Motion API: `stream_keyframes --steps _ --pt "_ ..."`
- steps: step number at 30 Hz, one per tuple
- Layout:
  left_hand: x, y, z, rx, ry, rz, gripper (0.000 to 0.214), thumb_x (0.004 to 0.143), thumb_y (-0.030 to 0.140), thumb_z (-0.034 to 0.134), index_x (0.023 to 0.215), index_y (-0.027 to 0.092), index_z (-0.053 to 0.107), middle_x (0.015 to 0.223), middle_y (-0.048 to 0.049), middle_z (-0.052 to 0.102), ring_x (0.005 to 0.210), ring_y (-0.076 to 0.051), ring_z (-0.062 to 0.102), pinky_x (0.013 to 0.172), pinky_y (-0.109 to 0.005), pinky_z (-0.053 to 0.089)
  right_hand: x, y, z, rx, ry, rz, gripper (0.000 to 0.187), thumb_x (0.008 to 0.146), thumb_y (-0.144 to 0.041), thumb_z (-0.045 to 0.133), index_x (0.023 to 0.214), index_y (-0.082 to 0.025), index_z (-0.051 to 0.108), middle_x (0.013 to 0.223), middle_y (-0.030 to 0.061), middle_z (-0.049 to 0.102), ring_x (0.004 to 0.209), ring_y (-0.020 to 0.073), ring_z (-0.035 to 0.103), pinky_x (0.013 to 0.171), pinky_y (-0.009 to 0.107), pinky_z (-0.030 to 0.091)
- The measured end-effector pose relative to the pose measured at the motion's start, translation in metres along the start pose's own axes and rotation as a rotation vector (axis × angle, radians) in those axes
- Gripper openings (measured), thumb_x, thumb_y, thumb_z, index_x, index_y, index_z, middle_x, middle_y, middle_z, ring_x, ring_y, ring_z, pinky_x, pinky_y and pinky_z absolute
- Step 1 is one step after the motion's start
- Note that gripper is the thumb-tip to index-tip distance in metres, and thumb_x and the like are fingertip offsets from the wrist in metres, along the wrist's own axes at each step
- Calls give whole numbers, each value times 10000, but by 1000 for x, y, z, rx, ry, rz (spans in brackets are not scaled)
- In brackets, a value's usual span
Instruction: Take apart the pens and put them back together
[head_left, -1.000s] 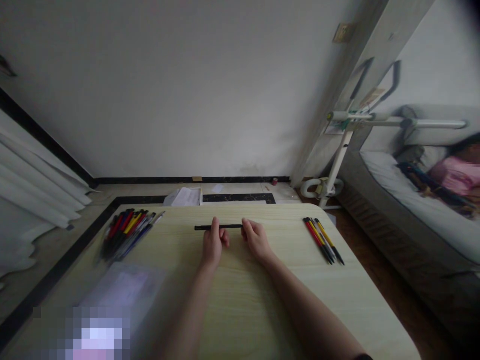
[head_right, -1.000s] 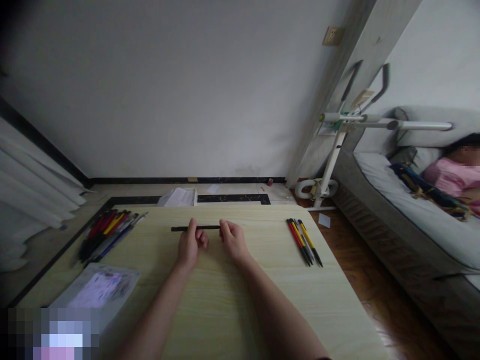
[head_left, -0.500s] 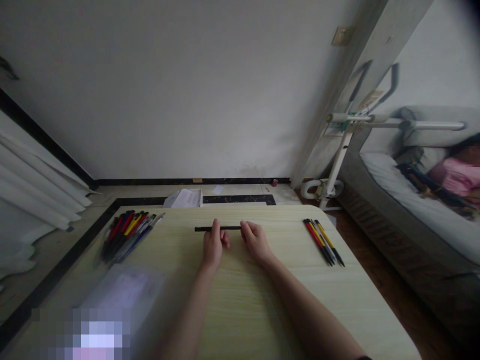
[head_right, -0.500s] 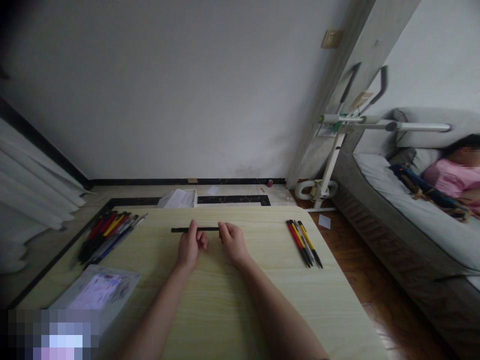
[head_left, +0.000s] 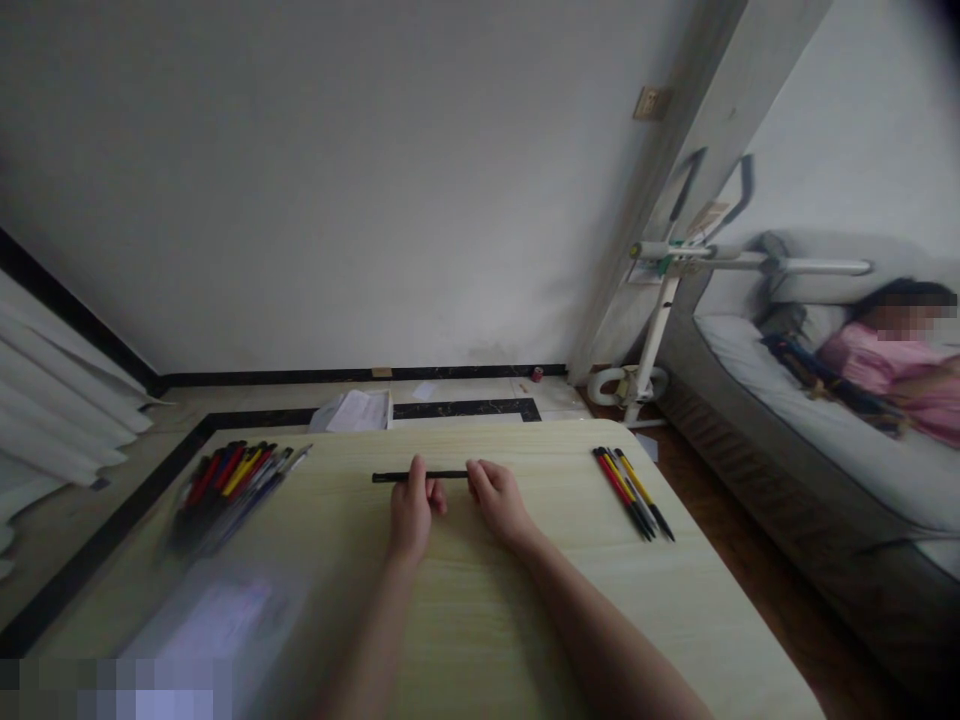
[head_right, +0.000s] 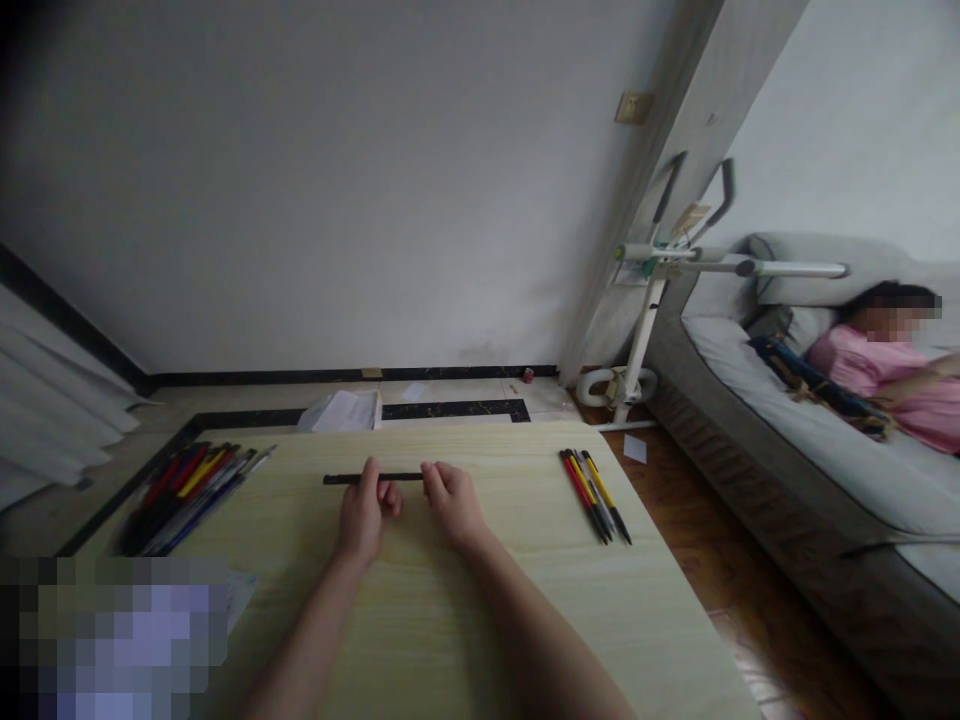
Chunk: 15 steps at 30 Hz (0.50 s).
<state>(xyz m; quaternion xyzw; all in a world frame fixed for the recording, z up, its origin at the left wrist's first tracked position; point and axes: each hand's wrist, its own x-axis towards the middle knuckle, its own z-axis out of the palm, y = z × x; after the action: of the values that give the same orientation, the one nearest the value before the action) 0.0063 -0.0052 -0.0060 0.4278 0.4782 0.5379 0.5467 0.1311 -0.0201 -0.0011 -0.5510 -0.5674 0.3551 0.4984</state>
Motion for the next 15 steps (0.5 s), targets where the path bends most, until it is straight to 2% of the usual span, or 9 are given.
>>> stream_keyframes --steps 6,15 --pt "-2 4 1 77 8 -24 466 789 506 341 444 194 316 383 26 402 347 -101 408 419 -234 330 -2 -3 -1 33 17 14 415 836 -431 346 524 -164 409 477 -30 395 467 85 367 461 201 279" --pt "1 4 -2 8 -34 -33 449 785 508 354 470 189 336 390 26 417 359 -103 420 425 -230 336 -1 -1 0 21 -18 28 423 836 -441 341 525 -163 412 477 -30 399 465 86 367 462 202 277"
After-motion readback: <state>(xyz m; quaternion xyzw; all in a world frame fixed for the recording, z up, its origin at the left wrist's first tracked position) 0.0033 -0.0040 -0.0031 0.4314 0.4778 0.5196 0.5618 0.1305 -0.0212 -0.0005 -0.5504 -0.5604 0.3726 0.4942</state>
